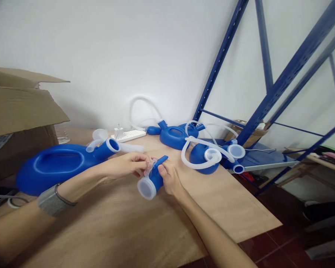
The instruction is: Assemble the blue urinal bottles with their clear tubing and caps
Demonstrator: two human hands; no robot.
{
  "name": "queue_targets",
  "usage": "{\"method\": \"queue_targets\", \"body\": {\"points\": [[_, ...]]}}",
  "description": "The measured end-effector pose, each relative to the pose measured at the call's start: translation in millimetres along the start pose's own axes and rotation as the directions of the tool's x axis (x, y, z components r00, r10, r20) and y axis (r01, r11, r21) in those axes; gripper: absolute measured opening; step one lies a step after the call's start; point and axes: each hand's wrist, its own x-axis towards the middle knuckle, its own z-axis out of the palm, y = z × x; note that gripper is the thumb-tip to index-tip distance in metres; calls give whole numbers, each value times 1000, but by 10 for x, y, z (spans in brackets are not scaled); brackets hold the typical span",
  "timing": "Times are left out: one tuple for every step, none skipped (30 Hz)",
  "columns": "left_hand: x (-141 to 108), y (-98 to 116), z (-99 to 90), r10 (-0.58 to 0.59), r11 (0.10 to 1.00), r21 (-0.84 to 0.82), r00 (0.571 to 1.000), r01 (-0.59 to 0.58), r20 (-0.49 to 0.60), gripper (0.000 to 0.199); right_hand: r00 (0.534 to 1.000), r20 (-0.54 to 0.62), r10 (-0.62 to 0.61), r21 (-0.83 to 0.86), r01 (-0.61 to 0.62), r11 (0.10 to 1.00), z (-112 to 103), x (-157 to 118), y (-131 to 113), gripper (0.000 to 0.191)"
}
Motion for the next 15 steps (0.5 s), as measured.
{"method": "queue_targets", "body": {"points": [[-3,-2,-15,4,999,40,1000,-4,2,17,1000,-5,21,9,-21,1000,9,-4,2,79],[-7,-4,-26,9,997,76,1000,-10,11,17,999,-11,43,14,-43,999,16,-7,8,78],[-11,-5,-34,18,995,102,999,-20,29,17,998,-18,65,15,-64,998,22,-9,17,76],[-14,-8,-37,28,993,117,998,-34,56,17,996,-23,82,11,-82,997,26,-11,26,74],[-15,-11,-37,37,991,127,996,-47,83,16,995,-27,96,6,-96,995,29,-13,32,72],[-14,-17,-33,39,989,135,994,-53,104,16,994,-26,106,5,-106,994,31,-15,35,70],[-11,-24,-26,33,988,145,993,-49,111,17,994,-23,111,8,-111,994,32,-16,32,68],[-5,-33,-19,17,986,161,995,-33,99,17,994,-24,111,17,-111,994,32,-16,24,67],[2,-42,-11,-4,985,175,998,-8,69,17,994,-26,108,32,-107,994,31,-15,12,66],[10,-50,-3,-22,983,182,999,15,35,17,994,-29,103,51,-101,994,28,-13,-2,65],[17,-55,4,-28,983,183,1000,26,10,17,995,-31,96,68,-94,993,24,-11,-15,64],[23,-58,10,-22,982,186,1000,22,-1,17,995,-34,89,78,-86,993,19,-8,-24,62],[26,-57,14,-5,981,194,1000,5,1,17,996,-38,80,80,-77,994,14,-7,-29,61],[27,-54,17,17,978,209,1000,-20,14,18,997,-41,70,73,-67,995,9,-7,-26,60],[25,-49,19,39,973,229,999,-44,25,18,997,-41,59,62,-57,996,5,-10,-18,60]]}}
